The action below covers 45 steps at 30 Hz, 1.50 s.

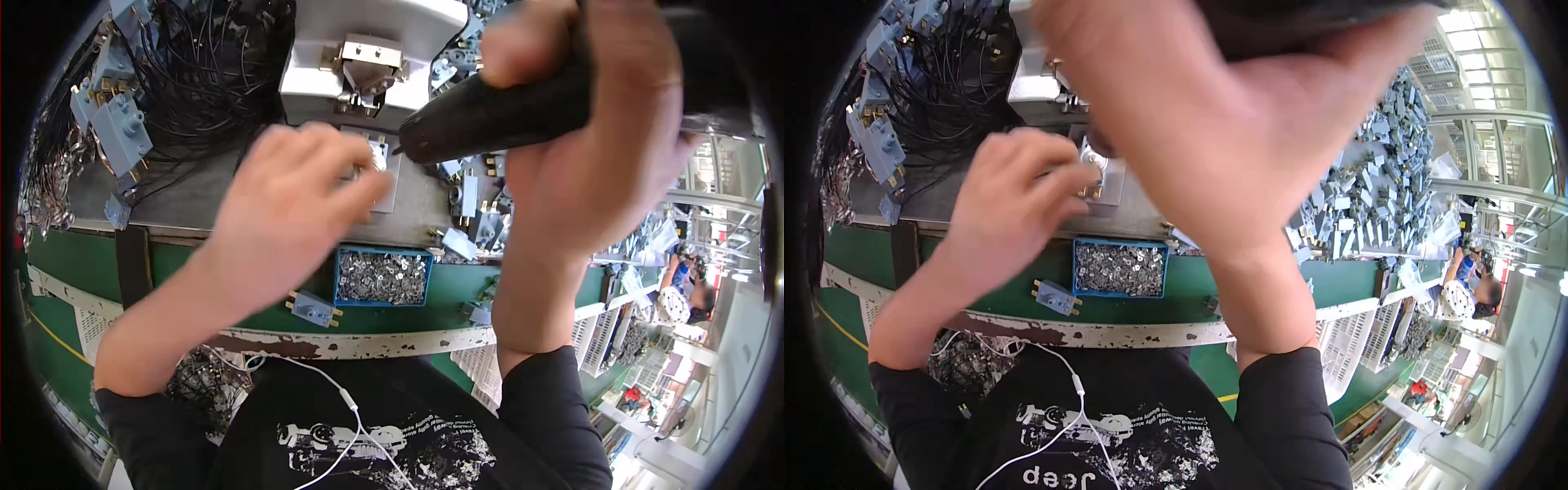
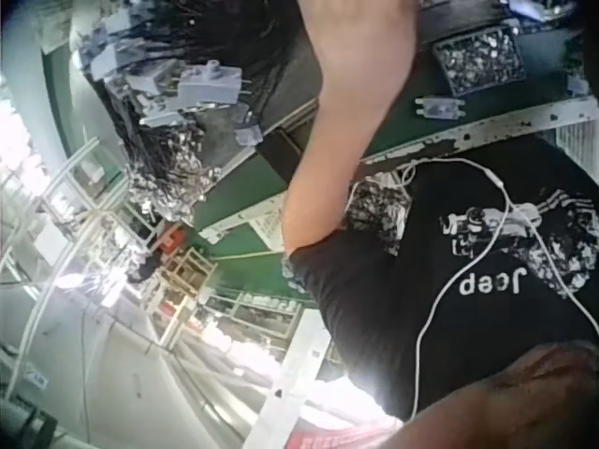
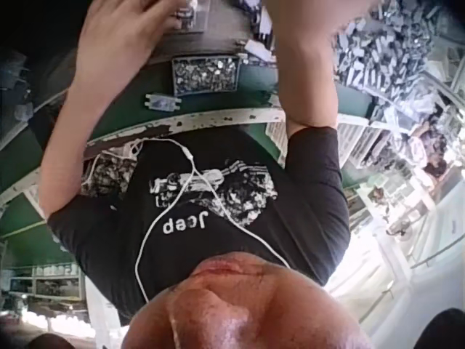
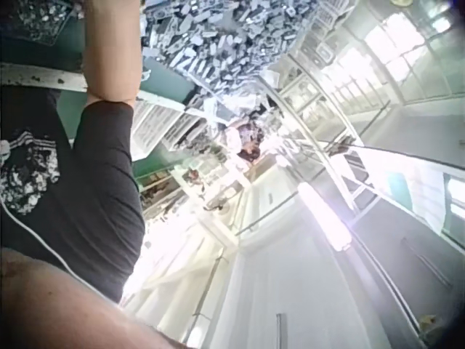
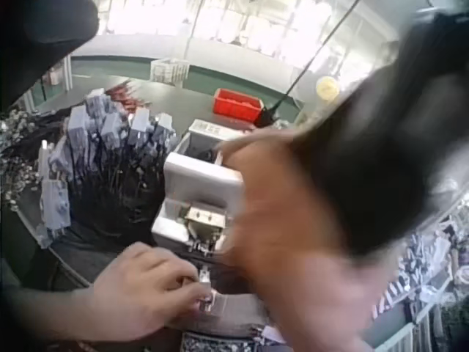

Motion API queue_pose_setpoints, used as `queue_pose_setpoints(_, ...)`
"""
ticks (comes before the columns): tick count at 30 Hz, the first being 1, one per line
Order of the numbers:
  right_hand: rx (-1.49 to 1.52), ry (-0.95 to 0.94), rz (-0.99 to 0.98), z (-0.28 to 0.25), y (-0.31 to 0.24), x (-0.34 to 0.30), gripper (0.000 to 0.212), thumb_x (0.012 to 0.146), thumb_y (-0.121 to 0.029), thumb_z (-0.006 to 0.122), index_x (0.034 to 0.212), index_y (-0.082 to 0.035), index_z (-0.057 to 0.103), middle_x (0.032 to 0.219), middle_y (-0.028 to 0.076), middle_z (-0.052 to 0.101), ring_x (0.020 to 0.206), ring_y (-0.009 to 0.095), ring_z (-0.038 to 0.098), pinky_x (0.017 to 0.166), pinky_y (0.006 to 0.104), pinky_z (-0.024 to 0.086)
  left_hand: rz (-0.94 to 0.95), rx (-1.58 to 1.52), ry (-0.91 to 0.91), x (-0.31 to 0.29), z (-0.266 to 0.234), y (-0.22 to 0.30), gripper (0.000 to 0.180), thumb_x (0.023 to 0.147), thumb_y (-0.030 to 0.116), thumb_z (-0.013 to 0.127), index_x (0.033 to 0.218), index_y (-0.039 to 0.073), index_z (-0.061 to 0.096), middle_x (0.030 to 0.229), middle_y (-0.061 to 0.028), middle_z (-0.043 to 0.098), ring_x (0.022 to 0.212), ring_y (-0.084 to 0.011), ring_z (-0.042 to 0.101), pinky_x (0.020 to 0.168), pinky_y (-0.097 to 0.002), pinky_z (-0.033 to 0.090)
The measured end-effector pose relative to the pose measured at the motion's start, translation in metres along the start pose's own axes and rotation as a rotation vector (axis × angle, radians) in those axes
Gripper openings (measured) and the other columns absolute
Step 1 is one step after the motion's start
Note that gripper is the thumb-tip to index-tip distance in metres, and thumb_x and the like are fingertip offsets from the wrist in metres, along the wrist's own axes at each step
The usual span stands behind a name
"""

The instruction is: Assembling small electronic components onto a circuit board and securing them with metal connectors and an electric screwdriver.

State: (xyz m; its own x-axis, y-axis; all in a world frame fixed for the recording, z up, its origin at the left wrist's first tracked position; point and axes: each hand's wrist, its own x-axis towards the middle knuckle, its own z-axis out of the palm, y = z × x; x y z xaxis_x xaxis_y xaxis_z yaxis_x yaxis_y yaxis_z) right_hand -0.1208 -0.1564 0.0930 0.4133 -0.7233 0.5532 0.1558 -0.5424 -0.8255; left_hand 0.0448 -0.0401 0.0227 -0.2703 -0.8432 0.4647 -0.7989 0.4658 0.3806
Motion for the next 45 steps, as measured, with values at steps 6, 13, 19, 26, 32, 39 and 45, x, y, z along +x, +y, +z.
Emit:
queue_pose_setpoints(6,0.074,0.061,0.007,0.002,-0.007,-0.001,0.033,0.090,0.006,0.071,0.117,0.004,0.054,0.094,0.013,0.071,0.068,0.013,0.067,0.060,0.0261,0.055,0.168,0.057,-0.440,-0.032,0.027,0.041,0.007,0.071,0.016,0.068,0.076,0.011,0.067,0.082,-0.0011,0.062,0.087,-0.0187,0.060,0.077,-0.0326,0.044)
queue_pose_setpoints(13,0.159,0.144,-0.048,0.034,-0.002,0.030,0.047,0.088,0.009,0.072,0.126,0.003,0.046,0.095,0.014,0.071,0.072,0.015,0.069,0.064,0.0273,0.057,0.182,0.016,-0.442,-0.039,0.036,0.044,0.009,0.075,0.014,0.066,0.083,0.011,0.064,0.080,-0.0018,0.059,0.082,-0.0191,0.060,0.074,-0.0337,0.045)
queue_pose_setpoints(19,0.237,0.186,-0.052,0.068,-0.003,0.042,0.059,0.086,0.011,0.073,0.133,0.001,0.039,0.096,0.014,0.071,0.076,0.016,0.070,0.066,0.0283,0.059,0.097,-0.203,-0.414,-0.037,0.031,0.042,0.011,0.078,0.011,0.066,0.088,0.008,0.064,0.081,-0.0050,0.062,0.080,-0.0227,0.064,0.075,-0.0373,0.051)
queue_pose_setpoints(26,0.298,-0.031,0.159,0.051,-0.019,0.067,0.067,0.085,0.012,0.074,0.138,0.000,0.036,0.096,0.014,0.071,0.077,0.016,0.071,0.067,0.0280,0.060,0.047,-0.302,-0.335,-0.026,0.010,0.037,0.016,0.075,0.005,0.069,0.091,0.007,0.066,0.085,-0.0083,0.062,0.083,-0.0258,0.064,0.078,-0.0382,0.052)
queue_pose_setpoints(32,0.338,-0.008,-0.465,0.059,0.038,0.090,0.066,0.087,0.010,0.074,0.140,-0.001,0.036,0.105,0.015,0.069,0.084,0.015,0.070,0.066,0.0267,0.058,-0.025,-0.181,-0.096,-0.010,-0.009,0.024,0.020,0.074,0.005,0.074,0.092,0.007,0.066,0.096,-0.0103,0.067,0.090,-0.0311,0.065,0.084,-0.0433,0.053)
queue_pose_setpoints(39,0.201,0.029,-0.402,0.035,-0.014,0.033,0.032,0.092,0.003,0.070,0.119,0.003,0.053,0.098,0.014,0.070,0.071,0.013,0.066,0.061,0.0269,0.056,-0.134,-0.030,0.053,-0.005,-0.004,-0.001,0.014,0.080,0.006,0.077,0.088,0.009,0.066,0.089,-0.0039,0.064,0.088,-0.0260,0.062,0.077,-0.0407,0.046)
queue_pose_setpoints(45,0.167,-0.106,-0.242,0.008,-0.021,0.016,0.019,0.098,-0.009,0.067,0.107,0.008,0.064,0.085,0.013,0.069,0.058,0.012,0.062,0.058,0.0287,0.054,-0.128,-0.013,0.037,-0.003,0.008,-0.005,0.016,0.080,0.008,0.078,0.086,0.009,0.064,0.090,-0.0044,0.062,0.090,-0.0264,0.060,0.079,-0.0406,0.046)
